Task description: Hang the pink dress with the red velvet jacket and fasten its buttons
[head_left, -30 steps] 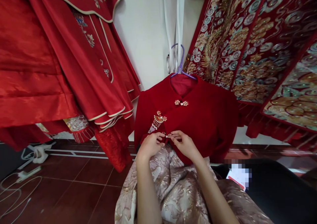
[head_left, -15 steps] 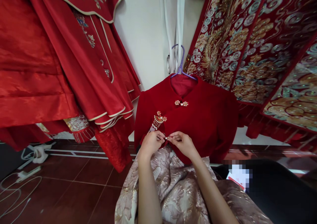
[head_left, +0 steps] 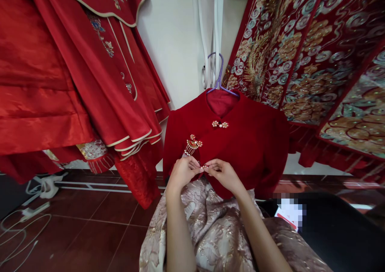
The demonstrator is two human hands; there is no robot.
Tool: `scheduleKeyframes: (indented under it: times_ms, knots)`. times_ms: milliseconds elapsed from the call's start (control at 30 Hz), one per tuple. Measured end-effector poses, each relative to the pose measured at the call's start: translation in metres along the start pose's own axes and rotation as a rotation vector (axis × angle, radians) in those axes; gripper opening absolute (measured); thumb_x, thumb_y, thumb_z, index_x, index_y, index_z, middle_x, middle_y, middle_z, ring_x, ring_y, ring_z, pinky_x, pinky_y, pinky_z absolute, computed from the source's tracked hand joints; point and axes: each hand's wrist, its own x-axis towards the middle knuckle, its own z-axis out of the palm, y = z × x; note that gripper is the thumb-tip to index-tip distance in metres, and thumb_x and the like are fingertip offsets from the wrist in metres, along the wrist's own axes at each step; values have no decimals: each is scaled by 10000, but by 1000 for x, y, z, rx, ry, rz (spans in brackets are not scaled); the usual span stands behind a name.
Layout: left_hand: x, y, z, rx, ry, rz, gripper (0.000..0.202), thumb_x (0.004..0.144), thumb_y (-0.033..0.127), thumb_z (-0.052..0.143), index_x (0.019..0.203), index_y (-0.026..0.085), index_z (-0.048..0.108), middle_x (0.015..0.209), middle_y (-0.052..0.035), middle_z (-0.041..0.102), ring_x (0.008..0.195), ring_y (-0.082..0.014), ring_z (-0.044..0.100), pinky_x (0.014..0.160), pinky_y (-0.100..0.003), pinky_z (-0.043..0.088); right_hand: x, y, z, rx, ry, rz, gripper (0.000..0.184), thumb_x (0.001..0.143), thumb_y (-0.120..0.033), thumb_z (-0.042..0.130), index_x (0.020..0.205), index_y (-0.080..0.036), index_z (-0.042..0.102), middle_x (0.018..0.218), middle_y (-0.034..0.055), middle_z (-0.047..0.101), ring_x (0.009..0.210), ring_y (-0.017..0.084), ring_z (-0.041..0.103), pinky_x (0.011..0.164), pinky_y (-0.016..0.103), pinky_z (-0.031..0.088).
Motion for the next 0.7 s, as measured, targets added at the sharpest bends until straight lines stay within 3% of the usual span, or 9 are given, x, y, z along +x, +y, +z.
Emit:
scheduleKeyframes:
  times_ms: [367,467,533,600,700]
  knots:
    - [-2,5,-2,1,32,34,42,694,207,680,706,177,653,727,-36,697,696,-147,652,667,-237,494,-3,-9,5,92,-19,35,343,682,-396,726,878,-127,644,773,63,681,689,143,630,670,286,544]
    - [-2,4,-2,-67,26,37,104,688,252,713,729,168,668,739,-49,704,703,-155,658,678,-246,505,-6,-16,-5,112,-64,49,354,674,-407,732,876,-130,644,792,60,682,714,140,633,690,283,543]
    - [3,3,0,-159,86,51,200,690,322,733,789,157,679,777,-63,710,720,-159,660,699,-257,516,-12,-26,-19,137,-164,72,341,677,-399,736,879,-141,646,829,57,686,760,141,638,718,278,540]
    - [12,3,4,-322,225,43,272,722,374,713,860,142,676,819,-78,712,734,-154,661,729,-274,527,-19,-37,-37,161,-279,100,309,687,-382,737,881,-158,647,856,47,687,802,142,639,732,271,537]
    - [29,5,14,-685,375,-52,298,772,364,673,933,113,672,874,-98,714,744,-141,666,785,-308,540,-29,-52,-58,184,-332,122,277,699,-373,734,877,-179,647,864,32,681,800,133,633,715,254,533]
